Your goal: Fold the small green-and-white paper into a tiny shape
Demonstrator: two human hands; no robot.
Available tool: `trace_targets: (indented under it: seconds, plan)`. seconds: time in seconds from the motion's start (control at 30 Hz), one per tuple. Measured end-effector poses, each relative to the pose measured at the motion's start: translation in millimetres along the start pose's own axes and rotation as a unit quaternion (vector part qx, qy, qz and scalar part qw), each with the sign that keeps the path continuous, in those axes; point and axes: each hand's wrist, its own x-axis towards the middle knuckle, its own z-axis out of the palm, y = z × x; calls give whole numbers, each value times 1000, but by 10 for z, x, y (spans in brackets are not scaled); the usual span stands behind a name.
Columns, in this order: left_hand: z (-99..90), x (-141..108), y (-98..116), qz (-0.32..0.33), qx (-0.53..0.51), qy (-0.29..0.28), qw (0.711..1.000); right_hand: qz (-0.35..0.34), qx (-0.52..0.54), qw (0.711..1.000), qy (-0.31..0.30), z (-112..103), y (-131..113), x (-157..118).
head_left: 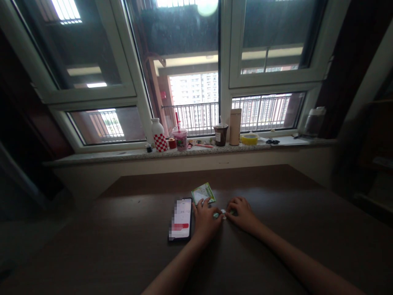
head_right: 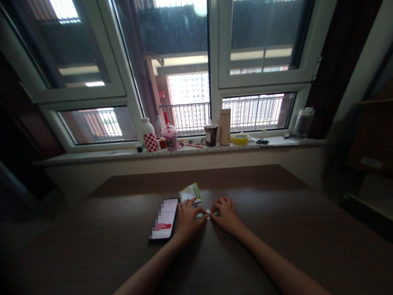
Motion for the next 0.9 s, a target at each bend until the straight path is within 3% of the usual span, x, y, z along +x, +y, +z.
trace_targets:
  seconds: [0.47, 0.9]
  plan:
    - [37, 6, 64, -26, 30, 7, 999, 72, -16, 997, -17, -4, -99, 24]
    - [46, 55, 9, -17, 37, -42, 998, 78, -10, 997, -24, 22, -46, 15]
